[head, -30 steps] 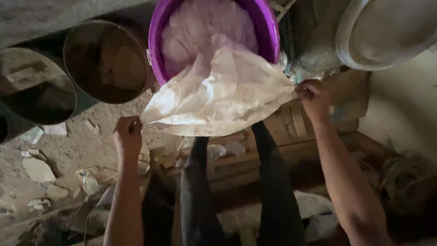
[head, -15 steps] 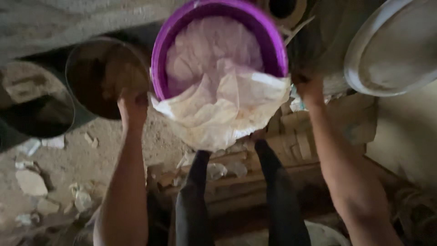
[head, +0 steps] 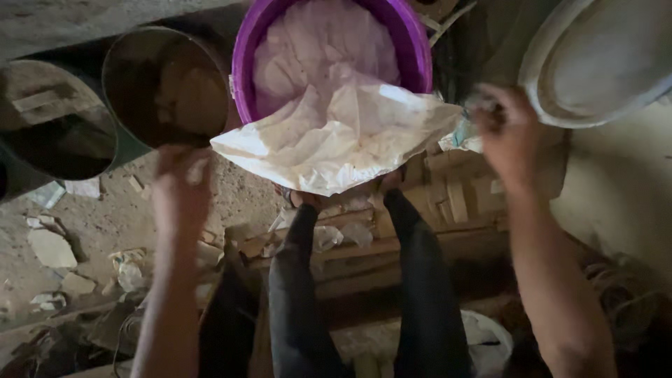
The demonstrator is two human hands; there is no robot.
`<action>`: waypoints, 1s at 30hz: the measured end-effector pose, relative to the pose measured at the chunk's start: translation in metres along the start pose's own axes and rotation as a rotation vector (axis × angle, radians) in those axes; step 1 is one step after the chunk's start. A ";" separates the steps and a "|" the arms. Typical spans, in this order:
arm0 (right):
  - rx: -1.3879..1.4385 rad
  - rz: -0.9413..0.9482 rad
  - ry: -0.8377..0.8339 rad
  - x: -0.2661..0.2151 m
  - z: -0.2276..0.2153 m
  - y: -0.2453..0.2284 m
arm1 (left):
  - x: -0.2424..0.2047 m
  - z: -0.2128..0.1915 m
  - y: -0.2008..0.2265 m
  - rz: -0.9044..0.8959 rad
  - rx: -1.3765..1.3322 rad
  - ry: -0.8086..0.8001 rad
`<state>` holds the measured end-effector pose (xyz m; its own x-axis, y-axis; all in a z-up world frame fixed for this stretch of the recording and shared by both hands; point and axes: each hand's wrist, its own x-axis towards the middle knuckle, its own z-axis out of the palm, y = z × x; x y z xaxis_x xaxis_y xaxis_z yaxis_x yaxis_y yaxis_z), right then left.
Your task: The person handles a yellow container of white paste and a bag of white powder, using a wooden stick to transfer the paste into the powder and then using their fingers to touch the material inside the container.
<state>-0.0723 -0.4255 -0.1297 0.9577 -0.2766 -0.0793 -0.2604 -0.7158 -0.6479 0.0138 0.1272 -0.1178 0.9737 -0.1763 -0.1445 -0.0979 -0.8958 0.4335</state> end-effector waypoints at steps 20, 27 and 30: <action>-0.116 -0.158 -0.637 0.068 0.035 -0.100 | 0.158 -0.020 0.112 0.112 -0.056 -0.679; 0.011 -0.123 -0.814 0.086 0.039 -0.109 | 0.183 -0.023 0.077 -0.269 -0.338 -0.581; 0.105 -0.143 -0.805 0.090 0.027 -0.110 | 0.190 -0.007 0.079 -0.305 -0.685 -0.514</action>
<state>0.0456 -0.3538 -0.0860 0.7858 0.3859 -0.4833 -0.1542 -0.6345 -0.7574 0.1922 0.0258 -0.1046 0.7093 -0.2790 -0.6474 0.4527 -0.5237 0.7217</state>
